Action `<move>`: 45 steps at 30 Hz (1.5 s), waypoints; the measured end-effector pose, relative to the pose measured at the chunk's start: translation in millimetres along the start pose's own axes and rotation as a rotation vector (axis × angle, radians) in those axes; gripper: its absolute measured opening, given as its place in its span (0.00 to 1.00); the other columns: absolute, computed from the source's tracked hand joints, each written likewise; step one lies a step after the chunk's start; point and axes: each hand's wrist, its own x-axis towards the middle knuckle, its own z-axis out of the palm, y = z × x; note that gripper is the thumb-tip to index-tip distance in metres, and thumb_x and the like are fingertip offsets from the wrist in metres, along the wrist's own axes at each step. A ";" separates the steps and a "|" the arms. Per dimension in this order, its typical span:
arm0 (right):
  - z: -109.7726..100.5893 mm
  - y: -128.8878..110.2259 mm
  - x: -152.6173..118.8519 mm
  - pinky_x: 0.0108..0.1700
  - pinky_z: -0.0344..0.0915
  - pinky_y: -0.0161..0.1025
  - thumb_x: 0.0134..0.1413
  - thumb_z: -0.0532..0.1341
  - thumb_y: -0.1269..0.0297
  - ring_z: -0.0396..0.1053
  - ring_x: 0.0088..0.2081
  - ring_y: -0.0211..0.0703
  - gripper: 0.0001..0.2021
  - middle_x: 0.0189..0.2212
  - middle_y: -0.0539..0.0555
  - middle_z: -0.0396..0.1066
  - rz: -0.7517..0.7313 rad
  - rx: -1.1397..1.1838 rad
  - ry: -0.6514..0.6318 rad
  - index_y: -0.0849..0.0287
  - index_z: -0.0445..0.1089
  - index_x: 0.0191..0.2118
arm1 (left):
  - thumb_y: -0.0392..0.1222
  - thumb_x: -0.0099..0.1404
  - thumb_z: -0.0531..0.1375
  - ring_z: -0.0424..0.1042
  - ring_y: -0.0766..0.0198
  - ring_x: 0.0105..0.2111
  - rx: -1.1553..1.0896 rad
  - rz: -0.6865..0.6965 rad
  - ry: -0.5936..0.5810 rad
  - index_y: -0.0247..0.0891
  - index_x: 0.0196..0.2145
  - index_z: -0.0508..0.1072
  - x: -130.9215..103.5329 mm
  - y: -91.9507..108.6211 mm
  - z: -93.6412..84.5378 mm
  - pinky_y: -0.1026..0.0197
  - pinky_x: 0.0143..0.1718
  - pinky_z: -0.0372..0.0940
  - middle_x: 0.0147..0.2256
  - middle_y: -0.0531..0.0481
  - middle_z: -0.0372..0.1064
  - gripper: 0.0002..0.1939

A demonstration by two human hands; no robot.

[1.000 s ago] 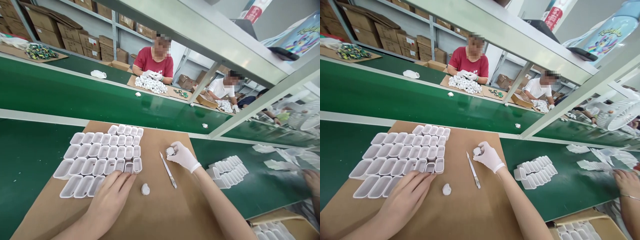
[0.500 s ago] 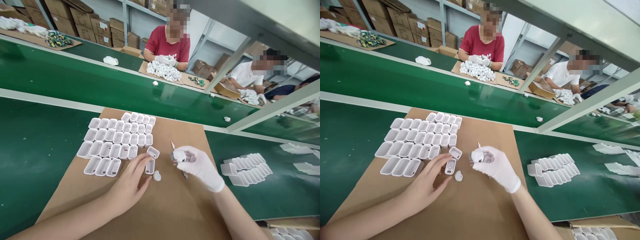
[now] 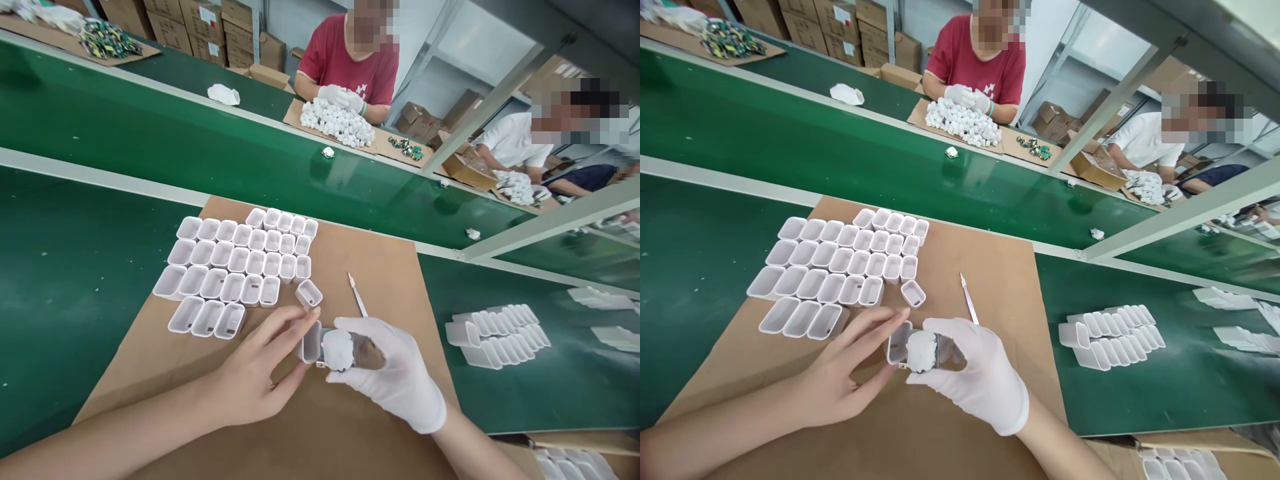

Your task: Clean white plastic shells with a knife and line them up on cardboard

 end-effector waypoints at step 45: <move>-5.1 -52.1 -9.4 0.21 0.50 0.37 0.68 0.48 0.49 0.61 0.17 0.37 0.18 0.19 0.45 0.64 -0.006 -0.757 -0.091 0.54 0.68 0.42 | 0.31 0.67 0.58 0.61 0.55 0.57 -0.125 0.068 0.020 0.38 0.62 0.57 -13.4 -0.5 8.5 0.51 0.59 0.61 0.56 0.43 0.64 0.27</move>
